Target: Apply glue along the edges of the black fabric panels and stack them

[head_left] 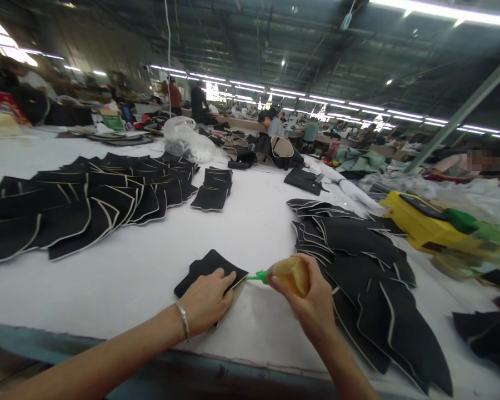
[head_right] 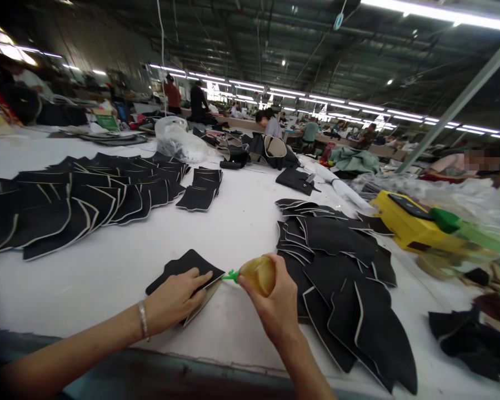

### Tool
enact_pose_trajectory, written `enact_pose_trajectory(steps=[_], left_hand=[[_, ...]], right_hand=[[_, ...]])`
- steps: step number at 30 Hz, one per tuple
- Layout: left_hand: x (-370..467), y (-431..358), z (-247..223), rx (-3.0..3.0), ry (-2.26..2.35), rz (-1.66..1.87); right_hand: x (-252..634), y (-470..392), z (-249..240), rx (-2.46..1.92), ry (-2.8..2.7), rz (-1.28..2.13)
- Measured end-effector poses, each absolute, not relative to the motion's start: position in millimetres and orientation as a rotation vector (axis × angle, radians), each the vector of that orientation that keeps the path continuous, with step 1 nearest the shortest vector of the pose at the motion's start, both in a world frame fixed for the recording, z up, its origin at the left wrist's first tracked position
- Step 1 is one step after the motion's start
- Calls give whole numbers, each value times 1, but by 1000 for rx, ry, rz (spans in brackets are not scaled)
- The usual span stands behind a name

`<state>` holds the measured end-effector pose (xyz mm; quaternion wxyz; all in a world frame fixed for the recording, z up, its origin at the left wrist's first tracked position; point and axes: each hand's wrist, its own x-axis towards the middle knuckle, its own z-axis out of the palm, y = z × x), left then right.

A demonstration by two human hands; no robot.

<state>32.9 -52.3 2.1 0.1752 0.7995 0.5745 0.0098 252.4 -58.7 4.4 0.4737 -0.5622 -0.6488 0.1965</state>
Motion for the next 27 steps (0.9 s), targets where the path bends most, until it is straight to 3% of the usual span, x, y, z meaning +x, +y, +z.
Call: enact_pose_trajectory(steps=[8,13,19,24,27], left_hand=[[33,-54,0,2285,1636,23],[32,-55,0,2281,1634,2],[33,-54,0,2291,1620,29],[32,-54,1,2274,1622,10],[31,-54,0,2265,1610,3]], right_hand=[[253,-59,6,-1402,-1548,597],[252,-58,4,-1407,-1516,465],[251,-61,3,-1374,-1494,723],[253,-56,2,-1450,-1433,642],[252,-61,1,-1384,-1467,798]])
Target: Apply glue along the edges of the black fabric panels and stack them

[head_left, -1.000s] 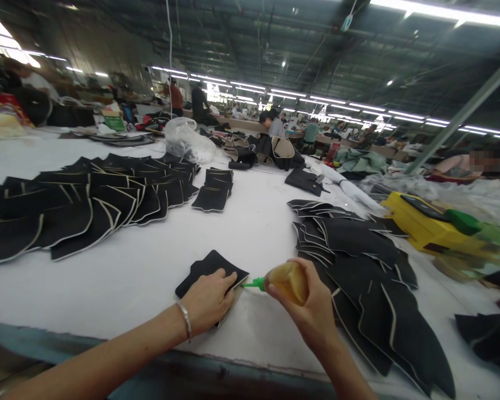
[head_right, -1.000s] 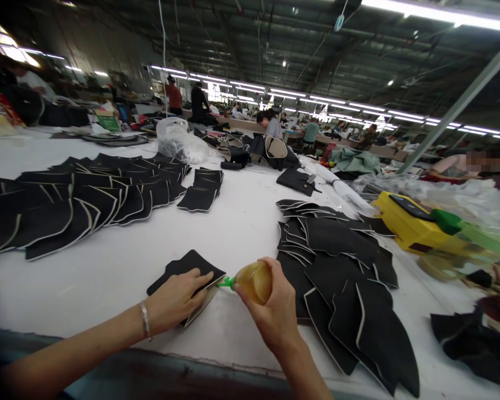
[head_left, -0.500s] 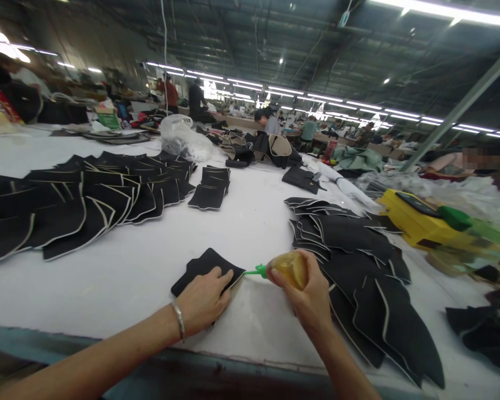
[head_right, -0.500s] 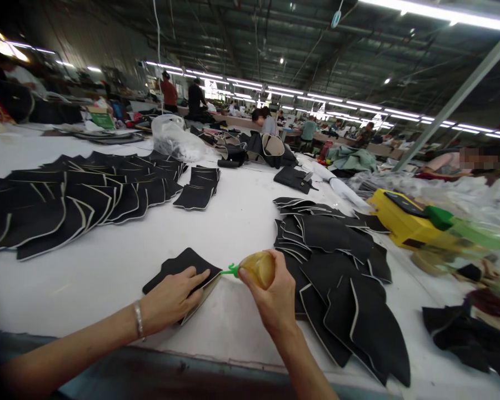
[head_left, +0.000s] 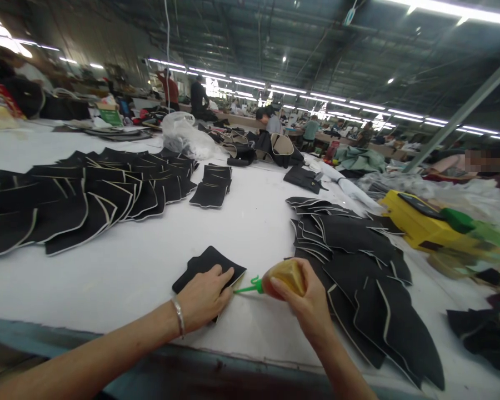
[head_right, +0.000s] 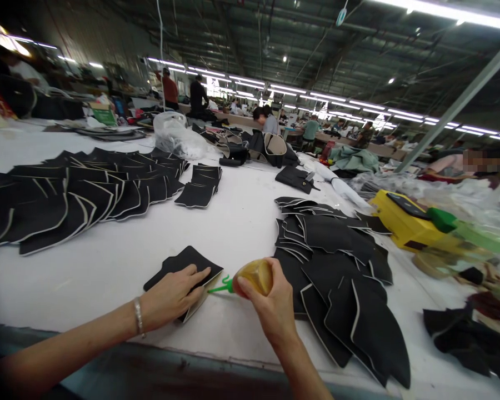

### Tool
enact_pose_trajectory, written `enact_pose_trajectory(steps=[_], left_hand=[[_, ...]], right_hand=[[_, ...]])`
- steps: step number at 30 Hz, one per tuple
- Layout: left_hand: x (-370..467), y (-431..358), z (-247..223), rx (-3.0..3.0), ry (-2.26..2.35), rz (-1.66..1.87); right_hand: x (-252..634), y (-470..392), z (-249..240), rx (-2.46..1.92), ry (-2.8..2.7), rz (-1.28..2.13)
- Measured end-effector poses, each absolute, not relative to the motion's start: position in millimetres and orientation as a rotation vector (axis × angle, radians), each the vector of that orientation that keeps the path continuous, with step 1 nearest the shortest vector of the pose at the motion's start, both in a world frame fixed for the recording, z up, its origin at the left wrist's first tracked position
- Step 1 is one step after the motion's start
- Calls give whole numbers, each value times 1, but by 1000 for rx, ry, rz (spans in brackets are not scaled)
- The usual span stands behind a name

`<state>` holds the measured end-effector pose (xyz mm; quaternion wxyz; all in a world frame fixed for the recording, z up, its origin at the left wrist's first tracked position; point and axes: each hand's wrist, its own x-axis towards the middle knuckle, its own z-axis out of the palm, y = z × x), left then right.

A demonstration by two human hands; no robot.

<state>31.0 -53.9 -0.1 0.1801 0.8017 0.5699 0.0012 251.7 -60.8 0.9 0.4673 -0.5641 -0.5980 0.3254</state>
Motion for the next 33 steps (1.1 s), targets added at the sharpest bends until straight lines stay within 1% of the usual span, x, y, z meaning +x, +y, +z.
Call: enact_pose_trajectory(steps=[3,8,13,18,22,26,31,33], left_hand=[[31,-53,0,2267,1599,6],[30,-53,1,2248,1584,6],[28,-53,0,2233,1590,0],[28,-53,-1,2223,1583,1],[28,-53,-1,2232,1580,-11],[29,-53,1,2230,1582,-18],[29,-54,1,2229,1590,-50],[30,-53,1,2237,1587,-58]], right_hand=[[252,-64,0,-1322,-1472,932],[254,-60,-3,-1399,-1409,775],[248,-71,-4,-1287,-1475,1014],[246,-75,-2,-1304,-1441,950],[246,-77,-2,-1246,-1457,1093],[246,-77,-3,-1274,-1431,1023],[247,-76,-3,-1224,-1486,1122],[250,-72,-4,-1238,-1507,1077]])
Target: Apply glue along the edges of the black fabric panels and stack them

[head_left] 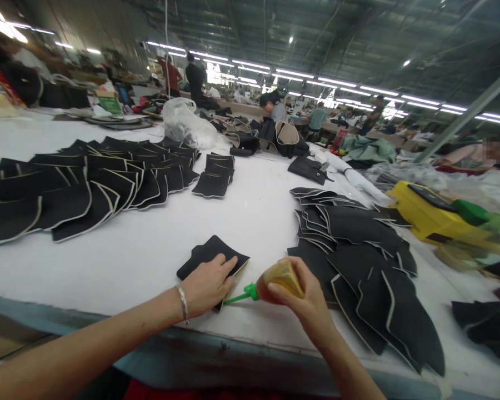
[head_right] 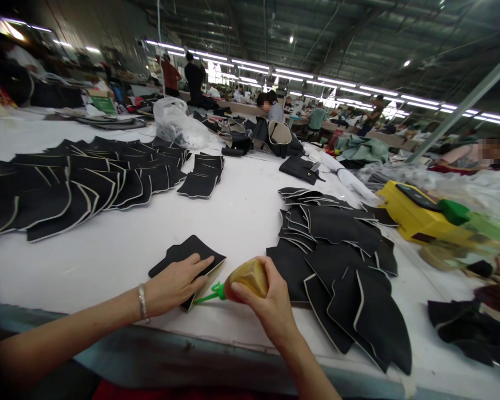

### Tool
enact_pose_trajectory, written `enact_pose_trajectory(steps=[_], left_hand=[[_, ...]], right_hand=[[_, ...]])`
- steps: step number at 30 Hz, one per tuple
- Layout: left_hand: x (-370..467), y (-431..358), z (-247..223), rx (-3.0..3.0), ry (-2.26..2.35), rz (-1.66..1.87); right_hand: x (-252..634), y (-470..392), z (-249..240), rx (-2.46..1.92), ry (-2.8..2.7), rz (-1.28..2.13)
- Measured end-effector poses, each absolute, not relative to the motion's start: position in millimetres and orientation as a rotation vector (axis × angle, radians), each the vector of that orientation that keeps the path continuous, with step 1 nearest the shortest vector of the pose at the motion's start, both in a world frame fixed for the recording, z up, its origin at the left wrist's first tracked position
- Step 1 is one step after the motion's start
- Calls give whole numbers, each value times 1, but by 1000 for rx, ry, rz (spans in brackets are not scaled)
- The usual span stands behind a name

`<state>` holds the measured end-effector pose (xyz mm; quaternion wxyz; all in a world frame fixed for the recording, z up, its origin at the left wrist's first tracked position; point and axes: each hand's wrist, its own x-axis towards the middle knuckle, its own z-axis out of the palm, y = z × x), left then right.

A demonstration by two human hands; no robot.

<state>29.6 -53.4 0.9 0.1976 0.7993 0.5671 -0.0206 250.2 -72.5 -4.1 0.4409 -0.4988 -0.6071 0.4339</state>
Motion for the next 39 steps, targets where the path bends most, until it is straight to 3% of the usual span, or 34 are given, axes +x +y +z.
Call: enact_pose_trajectory(steps=[4,10,16,22,28,33,39], left_hand=[[30,-52,0,2251,1565,-54],[29,-52,-1,2234,1567,-56],[29,-52,-1,2235,1555,-72],[28,-52,1,2212,1548,-51],[29,-52,1,2181,1553,-54],[29,-51,-1,2184,1555,-41],[27,-50,-2,2167,1538,-14]], right_hand=[[254,-68,-7,-1284,-1488,913],[249,-74,-7,-1191,-1518,1113],[264,-60,-7,-1312,-1508,821],[262,-63,-7,-1212,-1556,1050],[264,-59,-7,-1292,-1484,855],[262,-65,-7,-1215,-1534,1089],[268,-60,-9,-1300,-1489,872]])
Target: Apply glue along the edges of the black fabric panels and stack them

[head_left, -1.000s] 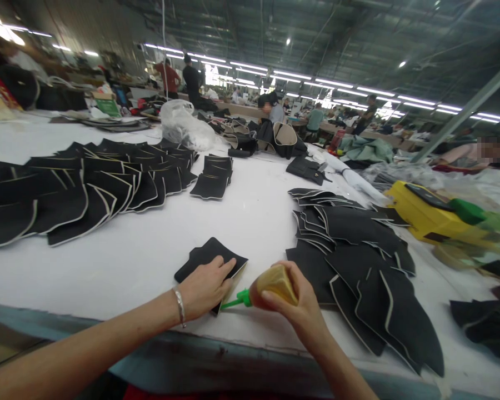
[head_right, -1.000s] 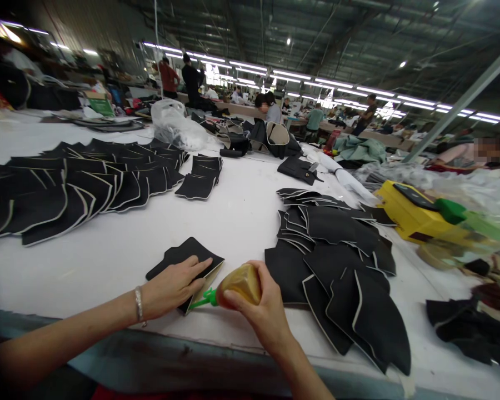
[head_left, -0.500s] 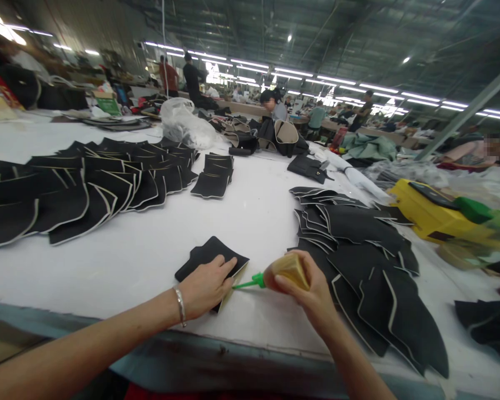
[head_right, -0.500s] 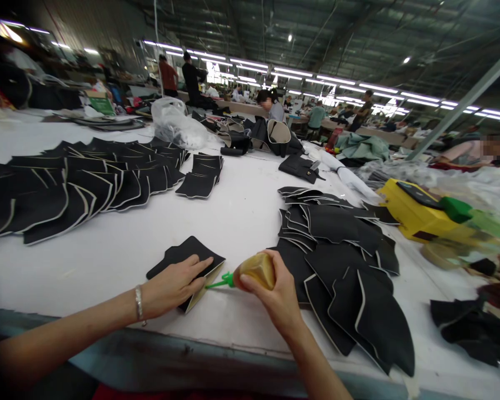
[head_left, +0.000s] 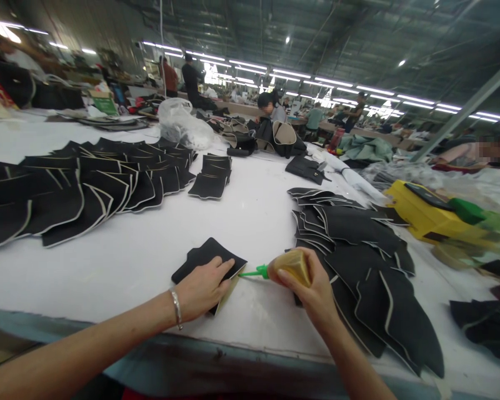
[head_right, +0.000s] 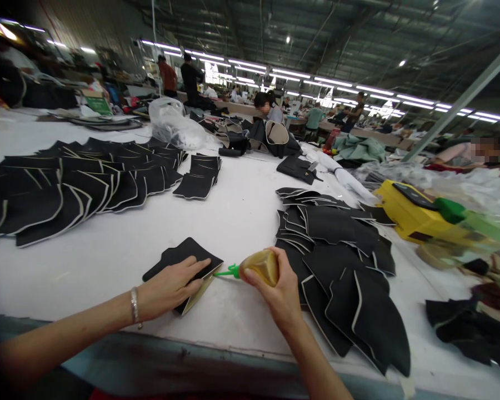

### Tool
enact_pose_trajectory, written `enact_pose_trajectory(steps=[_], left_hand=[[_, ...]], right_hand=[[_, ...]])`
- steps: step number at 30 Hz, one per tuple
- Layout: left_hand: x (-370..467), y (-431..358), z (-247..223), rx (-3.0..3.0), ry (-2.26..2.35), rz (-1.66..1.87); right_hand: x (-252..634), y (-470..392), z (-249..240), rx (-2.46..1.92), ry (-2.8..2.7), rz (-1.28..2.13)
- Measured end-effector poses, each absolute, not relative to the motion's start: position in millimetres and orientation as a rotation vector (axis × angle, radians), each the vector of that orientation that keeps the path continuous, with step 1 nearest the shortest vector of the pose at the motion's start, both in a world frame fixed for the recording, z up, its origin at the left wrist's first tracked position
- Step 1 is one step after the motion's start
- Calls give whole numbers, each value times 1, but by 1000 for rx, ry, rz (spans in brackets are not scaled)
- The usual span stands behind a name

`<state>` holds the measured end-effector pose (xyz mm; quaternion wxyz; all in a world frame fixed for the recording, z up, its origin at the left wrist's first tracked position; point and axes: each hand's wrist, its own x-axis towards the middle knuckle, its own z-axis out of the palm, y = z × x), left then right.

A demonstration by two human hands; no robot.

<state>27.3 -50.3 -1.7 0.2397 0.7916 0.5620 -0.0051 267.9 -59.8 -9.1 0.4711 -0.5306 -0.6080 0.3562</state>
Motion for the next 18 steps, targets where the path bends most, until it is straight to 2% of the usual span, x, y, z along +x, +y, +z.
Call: enact_pose_trajectory(steps=[5,13,15,18], left_hand=[[28,-50,-2,2156,1527,20],[26,-49,-3,2136,1523,35],[26,-49,-4,2133,1522,52],[23,-47,-4,2113,1501,118]], right_hand=[[267,-63,-10,-1245,-1526,990],[264,-55,-13,-1358,-1455,693],[260,-62,-14,-1358,-1445,792],[257,-68,-16,-1232,-1298,1177]])
